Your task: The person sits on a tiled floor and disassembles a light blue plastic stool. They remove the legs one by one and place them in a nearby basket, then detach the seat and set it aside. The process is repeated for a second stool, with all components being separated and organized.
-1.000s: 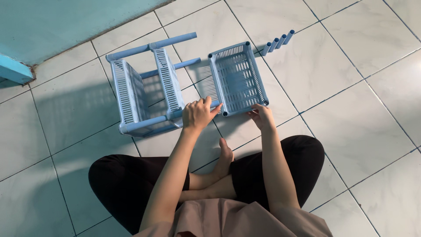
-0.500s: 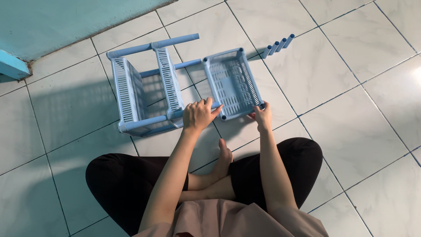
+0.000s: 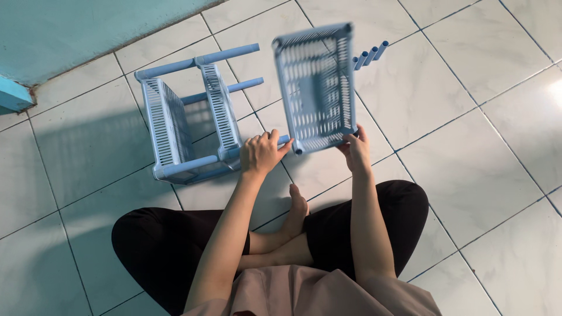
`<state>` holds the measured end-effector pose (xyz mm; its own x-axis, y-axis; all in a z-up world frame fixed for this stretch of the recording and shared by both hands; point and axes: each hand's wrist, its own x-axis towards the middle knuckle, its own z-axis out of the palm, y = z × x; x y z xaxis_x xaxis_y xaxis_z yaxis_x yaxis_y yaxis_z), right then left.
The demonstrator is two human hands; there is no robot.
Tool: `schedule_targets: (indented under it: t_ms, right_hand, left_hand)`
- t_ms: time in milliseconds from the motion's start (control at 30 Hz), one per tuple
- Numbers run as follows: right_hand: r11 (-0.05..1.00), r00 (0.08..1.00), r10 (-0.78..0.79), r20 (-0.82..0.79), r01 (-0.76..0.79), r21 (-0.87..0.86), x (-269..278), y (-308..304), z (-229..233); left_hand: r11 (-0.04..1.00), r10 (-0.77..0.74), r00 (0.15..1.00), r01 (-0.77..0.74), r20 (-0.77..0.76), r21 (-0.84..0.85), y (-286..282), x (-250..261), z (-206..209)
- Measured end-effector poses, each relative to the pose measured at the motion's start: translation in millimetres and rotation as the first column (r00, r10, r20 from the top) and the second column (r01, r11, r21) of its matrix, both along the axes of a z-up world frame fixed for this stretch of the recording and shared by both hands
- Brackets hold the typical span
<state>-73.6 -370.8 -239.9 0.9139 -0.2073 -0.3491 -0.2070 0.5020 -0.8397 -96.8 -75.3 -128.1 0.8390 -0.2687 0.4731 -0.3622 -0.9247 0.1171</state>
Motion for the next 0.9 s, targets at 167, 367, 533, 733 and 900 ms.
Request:
schedule_targets:
  t_ms: [167,367,533,733,900]
  right_hand:
    - [0.941,0.962,-0.205,0.179,0.143,0.308,-1,-16,17]
    - [0.723,0.781,-0.608,0.145,0.469,0.508,0,-57,-19]
    - [0.528,0.656,-0.746,-0.112,0.686,0.502,6,-86,-68]
    - [0.410,0.628,-0.700,-0.340,0.743,0.529,14,-88,-102]
    - [0.429,0.535,-0.718,-0.445,0.844,0.323,12,-84,-109]
  left_hand:
    - [1.000,0.011,1.000,-0.011,0.014,0.016,-2,-1,2]
    - [1.000,0.011,1.000,-0.011,0.006,0.026,-1,-1,2]
    - [1.000,0.010,0.999,-0.011,0.038,0.029,-2,-1,3]
    - [0.999,0.004,1.000,-0.005,0.015,0.036,-1,-1,4]
    - [0.999,0.012,1.000,-0.012,-0.003,0.042,-1,-2,3]
